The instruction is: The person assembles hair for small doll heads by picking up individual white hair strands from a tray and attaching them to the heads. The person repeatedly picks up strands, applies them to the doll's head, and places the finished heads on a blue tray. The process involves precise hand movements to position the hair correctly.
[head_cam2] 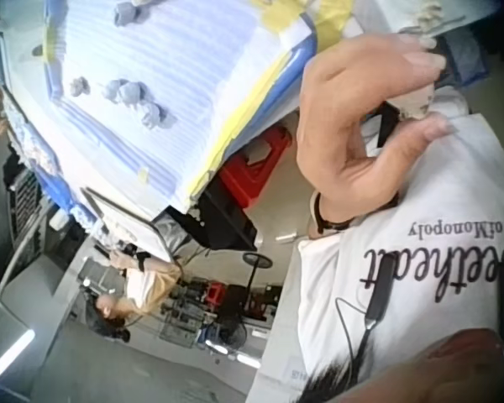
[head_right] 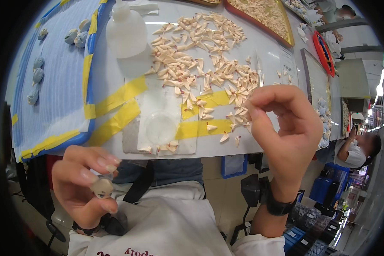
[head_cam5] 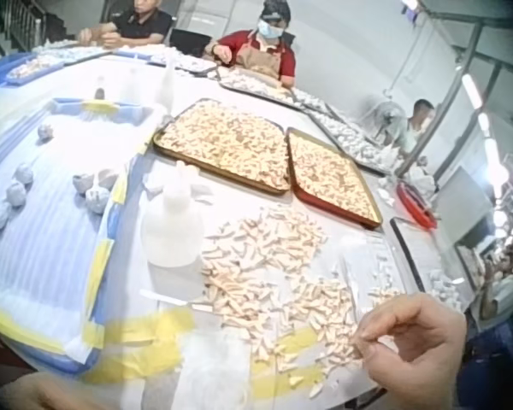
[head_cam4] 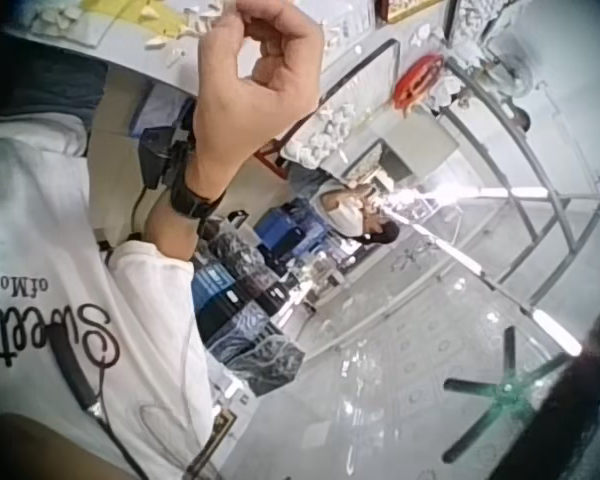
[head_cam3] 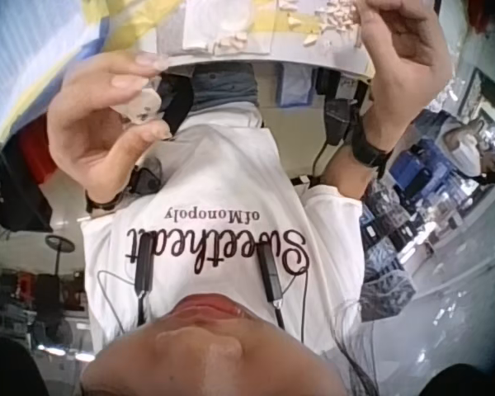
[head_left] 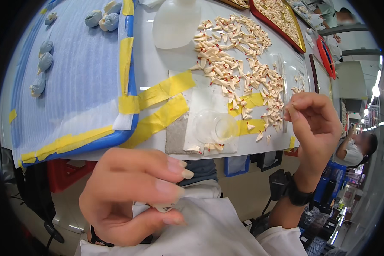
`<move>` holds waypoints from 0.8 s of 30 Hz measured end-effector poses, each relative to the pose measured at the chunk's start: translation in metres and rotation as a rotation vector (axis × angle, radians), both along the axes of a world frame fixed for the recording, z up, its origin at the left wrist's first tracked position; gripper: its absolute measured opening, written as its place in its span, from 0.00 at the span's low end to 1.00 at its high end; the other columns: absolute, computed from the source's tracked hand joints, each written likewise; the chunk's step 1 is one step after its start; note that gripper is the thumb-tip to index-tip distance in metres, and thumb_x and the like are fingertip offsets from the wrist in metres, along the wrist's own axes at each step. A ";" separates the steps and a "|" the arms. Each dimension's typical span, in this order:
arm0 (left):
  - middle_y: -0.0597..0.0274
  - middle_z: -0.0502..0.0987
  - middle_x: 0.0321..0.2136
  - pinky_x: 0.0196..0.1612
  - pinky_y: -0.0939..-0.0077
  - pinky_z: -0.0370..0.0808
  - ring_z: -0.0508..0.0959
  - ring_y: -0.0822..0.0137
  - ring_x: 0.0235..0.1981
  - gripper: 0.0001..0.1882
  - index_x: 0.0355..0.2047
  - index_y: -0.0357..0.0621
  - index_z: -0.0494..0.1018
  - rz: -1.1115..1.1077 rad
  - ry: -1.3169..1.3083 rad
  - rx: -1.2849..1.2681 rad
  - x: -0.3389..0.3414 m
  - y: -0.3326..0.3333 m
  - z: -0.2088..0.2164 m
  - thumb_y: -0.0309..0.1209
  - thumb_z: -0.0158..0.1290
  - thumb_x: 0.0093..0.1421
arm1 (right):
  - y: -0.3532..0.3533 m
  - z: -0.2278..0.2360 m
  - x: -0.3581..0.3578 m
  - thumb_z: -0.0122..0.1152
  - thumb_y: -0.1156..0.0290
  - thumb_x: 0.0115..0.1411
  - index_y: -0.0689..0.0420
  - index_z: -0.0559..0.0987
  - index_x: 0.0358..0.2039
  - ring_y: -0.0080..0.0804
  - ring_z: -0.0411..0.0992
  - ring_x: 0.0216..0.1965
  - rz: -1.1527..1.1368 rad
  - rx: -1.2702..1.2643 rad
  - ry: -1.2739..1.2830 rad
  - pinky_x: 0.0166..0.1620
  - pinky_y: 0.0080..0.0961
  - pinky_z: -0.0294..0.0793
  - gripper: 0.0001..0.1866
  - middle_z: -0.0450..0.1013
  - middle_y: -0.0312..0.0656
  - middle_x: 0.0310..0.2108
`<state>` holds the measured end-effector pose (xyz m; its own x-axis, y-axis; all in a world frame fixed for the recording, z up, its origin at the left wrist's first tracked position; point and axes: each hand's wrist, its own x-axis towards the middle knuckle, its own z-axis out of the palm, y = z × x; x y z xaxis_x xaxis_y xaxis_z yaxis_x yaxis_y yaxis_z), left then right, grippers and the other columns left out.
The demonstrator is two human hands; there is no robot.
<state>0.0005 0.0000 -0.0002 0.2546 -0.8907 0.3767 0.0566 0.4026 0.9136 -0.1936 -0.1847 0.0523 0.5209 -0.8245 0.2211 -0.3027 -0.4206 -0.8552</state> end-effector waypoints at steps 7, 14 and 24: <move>0.51 0.65 0.37 0.37 0.75 0.72 0.73 0.61 0.34 0.18 0.32 0.45 0.66 -0.039 0.002 0.003 -0.003 0.003 -0.003 0.30 0.63 0.45 | 0.015 -0.009 -0.014 0.57 0.85 0.45 0.65 0.74 0.30 0.25 0.69 0.28 0.181 0.190 -0.280 0.34 0.18 0.68 0.09 0.70 0.44 0.29; 0.50 0.63 0.38 0.33 0.78 0.74 0.74 0.62 0.33 0.21 0.34 0.43 0.66 -0.129 -0.107 -0.096 0.004 0.001 -0.013 0.33 0.64 0.44 | 0.032 -0.003 0.006 0.59 0.81 0.47 0.65 0.72 0.30 0.27 0.68 0.29 0.068 0.194 -0.231 0.34 0.21 0.68 0.08 0.70 0.45 0.29; 0.50 0.64 0.36 0.29 0.79 0.75 0.75 0.65 0.31 0.21 0.36 0.37 0.64 -0.025 0.047 0.127 -0.002 0.012 -0.001 0.30 0.62 0.47 | 0.037 -0.013 0.039 0.59 0.86 0.41 0.63 0.74 0.24 0.29 0.67 0.32 0.234 -0.326 0.038 0.37 0.23 0.65 0.08 0.68 0.43 0.28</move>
<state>-0.0011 0.0116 -0.0016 0.2462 -0.9367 0.2490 0.1090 0.2820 0.9532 -0.1542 -0.1478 0.0391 0.6991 -0.5723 0.4287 -0.1955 -0.7297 -0.6552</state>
